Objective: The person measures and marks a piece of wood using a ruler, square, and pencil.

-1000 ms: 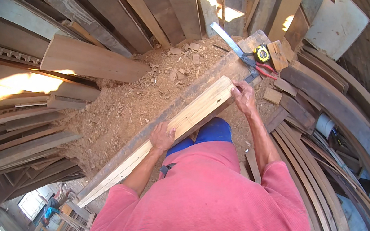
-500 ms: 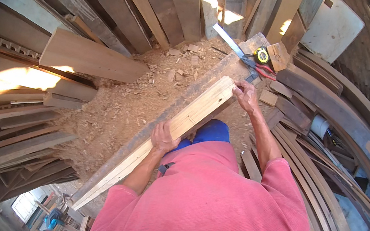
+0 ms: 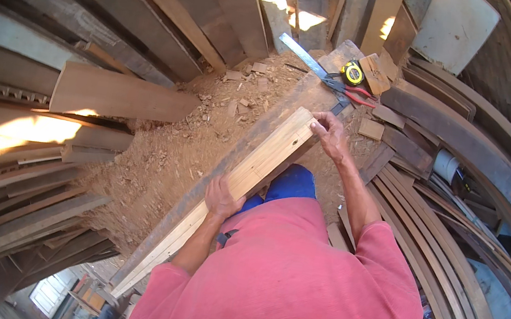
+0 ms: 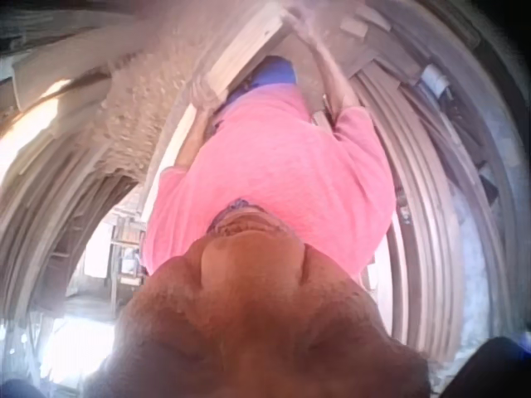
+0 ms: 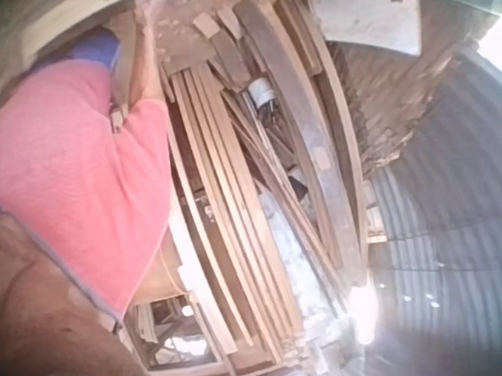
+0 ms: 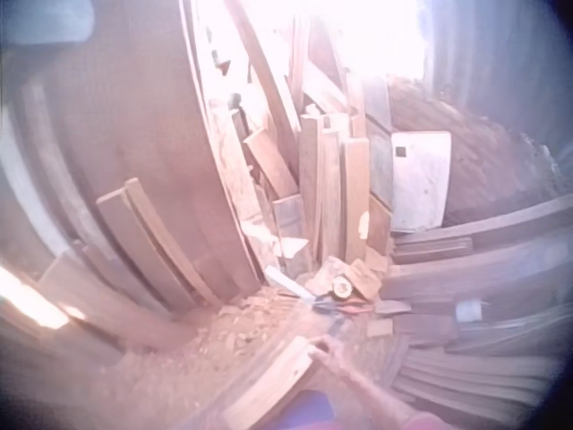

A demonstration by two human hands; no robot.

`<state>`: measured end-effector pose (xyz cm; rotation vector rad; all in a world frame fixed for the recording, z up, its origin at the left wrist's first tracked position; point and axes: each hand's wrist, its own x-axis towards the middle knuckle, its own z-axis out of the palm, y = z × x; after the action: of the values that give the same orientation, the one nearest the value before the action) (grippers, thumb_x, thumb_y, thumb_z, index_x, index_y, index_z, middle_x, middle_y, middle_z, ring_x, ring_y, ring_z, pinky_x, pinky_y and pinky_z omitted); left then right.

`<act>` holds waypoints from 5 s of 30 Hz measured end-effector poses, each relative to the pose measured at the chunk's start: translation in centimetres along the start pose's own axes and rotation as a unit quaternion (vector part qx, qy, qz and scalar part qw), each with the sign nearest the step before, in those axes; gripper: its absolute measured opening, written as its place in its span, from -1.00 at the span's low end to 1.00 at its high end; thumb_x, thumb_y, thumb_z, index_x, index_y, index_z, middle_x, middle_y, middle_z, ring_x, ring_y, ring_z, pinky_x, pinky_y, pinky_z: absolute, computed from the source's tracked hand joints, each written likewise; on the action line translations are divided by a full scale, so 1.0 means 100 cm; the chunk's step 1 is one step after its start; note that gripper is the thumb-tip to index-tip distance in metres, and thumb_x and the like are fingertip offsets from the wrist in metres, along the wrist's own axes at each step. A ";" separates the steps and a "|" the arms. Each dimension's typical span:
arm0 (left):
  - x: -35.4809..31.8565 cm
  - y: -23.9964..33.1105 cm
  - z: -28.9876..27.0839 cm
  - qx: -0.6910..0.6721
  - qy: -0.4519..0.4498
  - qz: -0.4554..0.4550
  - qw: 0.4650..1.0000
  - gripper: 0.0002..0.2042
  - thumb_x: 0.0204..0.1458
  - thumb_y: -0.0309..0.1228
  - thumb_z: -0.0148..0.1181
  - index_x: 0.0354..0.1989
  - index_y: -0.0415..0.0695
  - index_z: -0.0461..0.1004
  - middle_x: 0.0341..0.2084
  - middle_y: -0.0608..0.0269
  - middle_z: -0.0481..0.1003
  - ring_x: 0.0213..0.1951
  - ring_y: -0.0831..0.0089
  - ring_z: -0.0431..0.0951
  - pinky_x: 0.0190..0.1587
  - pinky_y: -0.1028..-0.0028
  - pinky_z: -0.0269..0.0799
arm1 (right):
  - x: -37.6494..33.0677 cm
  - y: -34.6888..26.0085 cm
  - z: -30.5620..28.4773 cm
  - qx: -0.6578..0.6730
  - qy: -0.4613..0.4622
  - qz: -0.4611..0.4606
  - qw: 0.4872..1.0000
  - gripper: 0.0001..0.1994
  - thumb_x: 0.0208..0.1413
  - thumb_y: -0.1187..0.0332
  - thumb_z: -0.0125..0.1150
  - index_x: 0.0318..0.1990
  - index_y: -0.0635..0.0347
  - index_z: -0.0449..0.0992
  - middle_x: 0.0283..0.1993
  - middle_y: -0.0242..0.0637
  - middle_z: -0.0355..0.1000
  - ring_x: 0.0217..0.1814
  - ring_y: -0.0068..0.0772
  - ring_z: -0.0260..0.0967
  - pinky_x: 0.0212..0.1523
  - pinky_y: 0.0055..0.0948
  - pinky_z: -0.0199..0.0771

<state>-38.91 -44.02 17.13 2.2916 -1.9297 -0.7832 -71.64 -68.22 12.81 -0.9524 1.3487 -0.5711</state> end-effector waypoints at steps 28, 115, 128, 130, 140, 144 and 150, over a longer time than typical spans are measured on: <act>-0.002 0.001 0.004 -0.012 0.000 -0.033 0.999 -0.19 -0.20 -0.13 0.56 0.27 -0.11 0.35 0.00 0.00 0.47 0.11 -0.03 0.45 0.17 0.01 0.35 | -0.080 -0.051 0.168 -0.642 -0.285 -0.255 0.664 -0.34 0.04 0.16 0.38 0.36 0.02 0.47 0.45 0.06 0.32 0.55 0.25 0.17 0.58 0.23 0.01; -1.064 -0.741 0.281 -0.535 0.494 -0.607 0.319 -0.47 0.23 -0.12 0.35 0.21 -0.27 0.49 -0.01 0.00 0.64 0.01 0.23 0.62 0.04 0.23 0.56 | -0.731 0.303 1.153 -0.704 -0.426 -0.399 0.403 0.06 -0.10 -0.07 0.58 0.42 0.45 0.17 0.36 0.31 0.36 0.39 0.31 0.37 0.38 0.03 0.44; -1.047 -0.896 0.162 -0.474 0.567 -0.595 0.315 -0.50 0.23 -0.18 0.40 0.17 -0.28 0.44 -0.06 0.11 0.58 -0.05 0.35 0.58 0.00 0.29 0.58 | -0.807 0.358 1.285 -0.672 -0.491 -0.395 0.388 -0.09 -0.06 0.01 0.57 0.33 0.32 0.20 0.30 0.20 0.35 0.35 0.25 0.38 0.31 0.09 0.44; -1.065 -0.938 0.138 -0.433 0.606 -0.588 0.315 -0.45 0.22 -0.19 0.40 0.23 -0.31 0.38 0.00 0.05 0.56 0.02 0.29 0.58 0.08 0.26 0.56 | -0.808 0.357 1.286 -0.675 -0.484 -0.399 0.388 -0.09 -0.07 0.03 0.57 0.33 0.32 0.19 0.30 0.21 0.35 0.38 0.25 0.35 0.31 0.10 0.44; -1.154 -1.124 0.050 -0.346 0.688 -0.558 0.308 -0.28 0.15 -0.17 0.45 0.37 -0.33 0.28 0.20 -0.12 0.49 0.20 0.16 0.53 0.25 0.21 0.46 | -0.836 0.351 1.301 -0.688 -0.468 -0.362 0.421 0.06 -0.08 0.05 0.57 0.51 0.23 0.08 0.39 0.27 0.21 0.41 0.36 0.26 0.37 0.14 0.35; -1.182 -1.188 0.046 -0.399 0.686 -0.499 0.348 -0.50 0.22 -0.26 0.38 0.21 -0.34 0.45 0.05 -0.01 0.59 0.10 0.28 0.58 0.23 0.28 0.46 | -0.866 0.369 1.343 -0.676 -0.456 -0.412 0.407 0.06 -0.13 0.12 0.59 0.52 0.21 0.09 0.38 0.28 0.21 0.38 0.36 0.28 0.32 0.15 0.37; -1.170 -1.220 0.061 -0.453 0.659 -0.480 0.359 -0.65 0.43 -0.17 0.04 -0.04 -0.22 0.60 -0.21 0.13 0.63 -0.12 0.33 0.56 0.06 0.25 0.46 | -0.896 0.382 1.388 -0.668 -0.485 -0.359 0.435 -0.11 -0.21 0.28 0.60 0.31 0.33 0.22 0.23 0.26 0.37 0.24 0.31 0.42 0.23 0.13 0.48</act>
<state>58.48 94.04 9.82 1.6502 0.5964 0.2373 40.75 58.34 23.36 -2.6451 -0.1032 0.7248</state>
